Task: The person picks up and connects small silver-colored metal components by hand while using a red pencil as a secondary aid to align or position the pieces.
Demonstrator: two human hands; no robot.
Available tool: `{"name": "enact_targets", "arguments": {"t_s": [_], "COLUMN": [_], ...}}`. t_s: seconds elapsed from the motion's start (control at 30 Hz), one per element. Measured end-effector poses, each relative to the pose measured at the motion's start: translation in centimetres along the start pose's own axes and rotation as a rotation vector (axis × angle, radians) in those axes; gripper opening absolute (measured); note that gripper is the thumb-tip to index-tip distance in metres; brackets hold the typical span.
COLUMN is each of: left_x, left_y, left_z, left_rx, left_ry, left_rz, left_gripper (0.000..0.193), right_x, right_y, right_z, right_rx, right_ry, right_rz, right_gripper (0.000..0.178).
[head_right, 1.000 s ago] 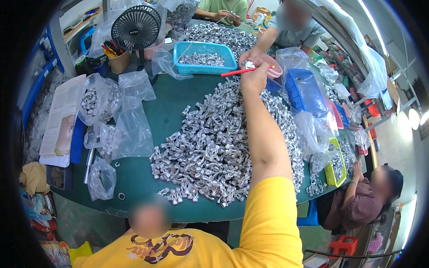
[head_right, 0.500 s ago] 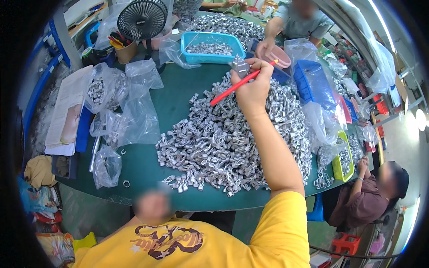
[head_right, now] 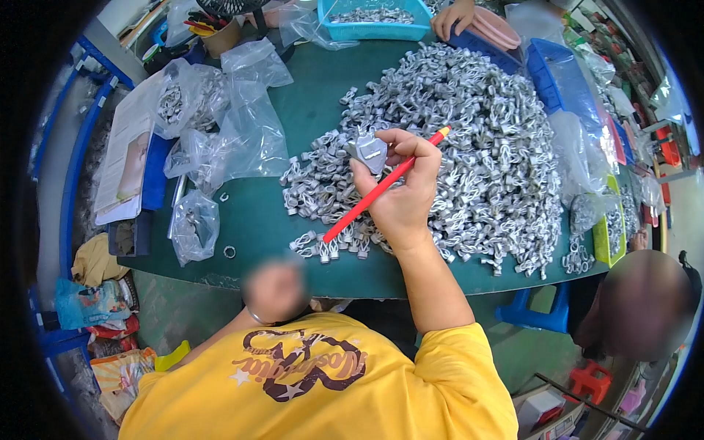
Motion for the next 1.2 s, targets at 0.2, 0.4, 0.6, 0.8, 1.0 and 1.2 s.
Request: {"name": "enact_targets", "arguments": {"t_s": [0.2, 0.4, 0.6, 0.8, 1.0, 1.2], "left_x": [0.3, 0.3, 0.4, -0.1, -0.1, 0.0], "left_y": [-0.7, -1.3, -1.9, -0.9, -1.0, -0.9], "left_z": [0.5, 0.6, 0.9, 0.1, 0.1, 0.2], "left_rx": [-0.049, 0.041, 0.048, 0.178, 0.167, 0.168], "left_ry": [-0.028, 0.056, 0.040, 0.156, 0.148, 0.141], "left_rz": [0.006, 0.059, 0.048, 0.070, 0.062, 0.066], "left_gripper": [0.015, 0.020, 0.019, 0.019, 0.019, 0.019], "right_x": [-0.4, 0.0, 0.2, 0.3, 0.4, 0.5], "right_y": [1.6, 1.8, 1.7, 1.6, 1.8, 1.8], "right_z": [1.1, 1.1, 0.9, 0.7, 1.0, 1.1], "right_rx": [0.038, 0.038, 0.048, 0.031, -0.056, -0.085], "right_ry": [0.017, -0.057, -0.053, -0.068, -0.194, -0.341], "right_rz": [-0.017, -0.011, -0.056, -0.068, -0.049, -0.083], "right_gripper": [0.056, 0.055, 0.055, 0.056, 0.056, 0.054]}}
Point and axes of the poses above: each hand's wrist, its own y-axis away from the middle knuckle, its own x-axis out of the back of the hand, z = x × y, the point moved 3 cm from there along -y, towards the middle knuckle, and after that the axes turned 4 degrees about -y, right-handed, at the moved point
